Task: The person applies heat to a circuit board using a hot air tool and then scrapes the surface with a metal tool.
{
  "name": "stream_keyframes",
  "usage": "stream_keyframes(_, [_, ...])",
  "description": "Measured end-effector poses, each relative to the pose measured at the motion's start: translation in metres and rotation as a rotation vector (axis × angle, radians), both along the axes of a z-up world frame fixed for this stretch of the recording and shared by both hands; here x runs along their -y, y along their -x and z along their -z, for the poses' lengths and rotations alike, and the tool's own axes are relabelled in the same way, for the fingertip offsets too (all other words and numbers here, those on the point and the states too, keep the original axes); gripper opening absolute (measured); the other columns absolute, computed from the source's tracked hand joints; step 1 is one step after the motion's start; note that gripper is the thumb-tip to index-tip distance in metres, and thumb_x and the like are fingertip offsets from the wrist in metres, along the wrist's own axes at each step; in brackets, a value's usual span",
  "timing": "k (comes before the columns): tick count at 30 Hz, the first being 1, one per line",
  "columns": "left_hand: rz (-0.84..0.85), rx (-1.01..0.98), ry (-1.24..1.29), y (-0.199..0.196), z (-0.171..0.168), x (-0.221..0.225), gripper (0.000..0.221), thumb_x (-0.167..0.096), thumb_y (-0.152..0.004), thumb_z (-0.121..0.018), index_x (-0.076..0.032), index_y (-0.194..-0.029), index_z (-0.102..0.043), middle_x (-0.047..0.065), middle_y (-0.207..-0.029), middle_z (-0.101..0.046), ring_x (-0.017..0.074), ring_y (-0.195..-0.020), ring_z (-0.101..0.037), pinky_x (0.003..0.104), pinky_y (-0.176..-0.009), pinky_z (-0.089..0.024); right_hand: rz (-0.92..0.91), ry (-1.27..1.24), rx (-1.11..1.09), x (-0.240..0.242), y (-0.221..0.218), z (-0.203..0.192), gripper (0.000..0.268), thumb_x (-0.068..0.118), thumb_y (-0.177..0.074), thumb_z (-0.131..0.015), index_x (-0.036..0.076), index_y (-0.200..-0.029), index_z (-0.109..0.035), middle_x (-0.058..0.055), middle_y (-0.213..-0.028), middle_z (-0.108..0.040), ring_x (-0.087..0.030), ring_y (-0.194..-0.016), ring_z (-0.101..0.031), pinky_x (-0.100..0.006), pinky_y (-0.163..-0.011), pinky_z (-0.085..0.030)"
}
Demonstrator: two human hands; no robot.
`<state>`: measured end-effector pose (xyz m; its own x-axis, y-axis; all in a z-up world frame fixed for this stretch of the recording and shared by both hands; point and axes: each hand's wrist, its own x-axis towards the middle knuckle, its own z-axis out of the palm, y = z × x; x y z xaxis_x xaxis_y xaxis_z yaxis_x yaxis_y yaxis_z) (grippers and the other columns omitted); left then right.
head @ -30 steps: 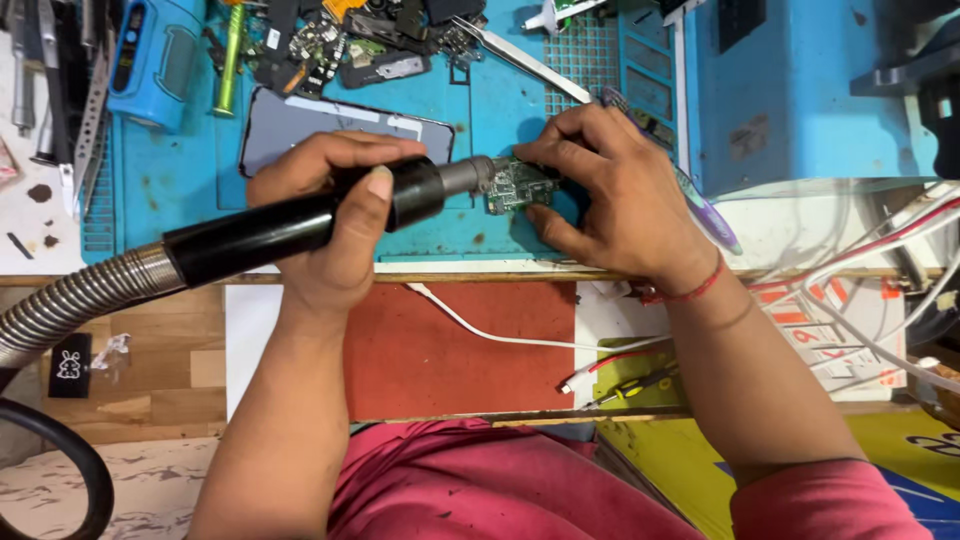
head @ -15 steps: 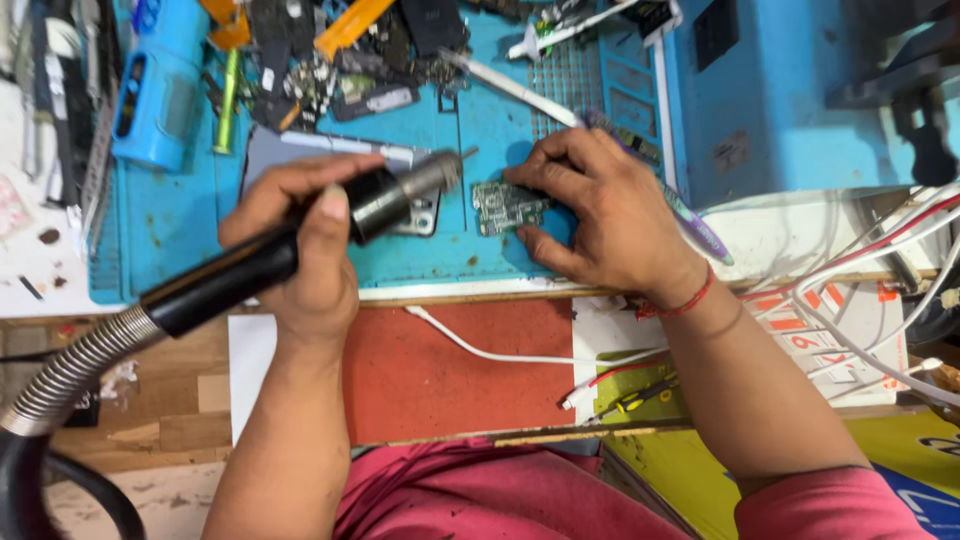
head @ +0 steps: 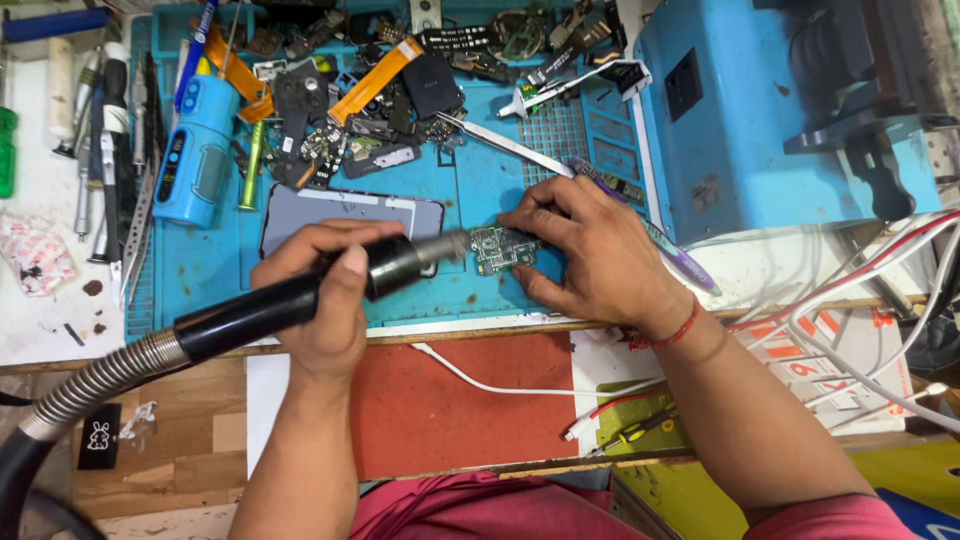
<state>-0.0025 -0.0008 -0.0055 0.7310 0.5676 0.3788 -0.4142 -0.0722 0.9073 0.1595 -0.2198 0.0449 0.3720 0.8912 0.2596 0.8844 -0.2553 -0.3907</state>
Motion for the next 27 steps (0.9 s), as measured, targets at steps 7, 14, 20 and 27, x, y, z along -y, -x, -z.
stream_keyframes(7, [0.055,0.011,-0.06,-0.0037,-0.0039,0.0011,0.029,-0.022,-0.101,-0.068,0.006,-0.108,-0.069,0.021,-0.108,-0.076,0.0236,-0.096,-0.076,0.033,-0.094,-0.061,0.004,0.002,-0.004,-0.0011,0.0006,-0.0016,0.047,0.025,-0.078,-0.08,0.01,-0.121,-0.073,-0.011,-0.115,-0.062,-0.033,-0.102,-0.06,-0.044,-0.09,-0.052])
stream_keyframes(14, [0.189,0.035,-0.138,0.0001,-0.0016,-0.0009,0.025,-0.02,-0.102,-0.068,0.005,-0.105,-0.068,0.02,-0.105,-0.076,0.0227,-0.095,-0.076,0.032,-0.093,-0.062,-0.014,-0.007,0.009,-0.0002,0.0003,0.0009,0.047,0.023,-0.077,-0.08,0.01,-0.122,-0.072,-0.01,-0.116,-0.061,-0.032,-0.105,-0.06,-0.042,-0.092,-0.053])
stream_keyframes(20, [0.142,0.027,-0.155,0.0014,-0.0027,0.0012,0.025,-0.019,-0.103,-0.068,0.006,-0.101,-0.067,0.02,-0.104,-0.076,0.0224,-0.094,-0.076,0.032,-0.093,-0.062,-0.009,-0.004,0.001,-0.0004,0.0015,-0.0015,0.046,0.022,-0.079,-0.081,0.009,-0.122,-0.072,-0.01,-0.115,-0.06,-0.031,-0.103,-0.06,-0.042,-0.091,-0.053])
stream_keyframes(27, [0.145,0.012,-0.144,0.0019,-0.0024,0.0007,0.027,-0.021,-0.103,-0.068,0.006,-0.106,-0.068,0.02,-0.103,-0.076,0.0231,-0.094,-0.076,0.032,-0.093,-0.062,-0.009,0.001,-0.007,0.0004,0.001,0.0,0.046,0.023,-0.079,-0.081,0.009,-0.122,-0.072,-0.01,-0.114,-0.061,-0.031,-0.103,-0.06,-0.042,-0.091,-0.052])
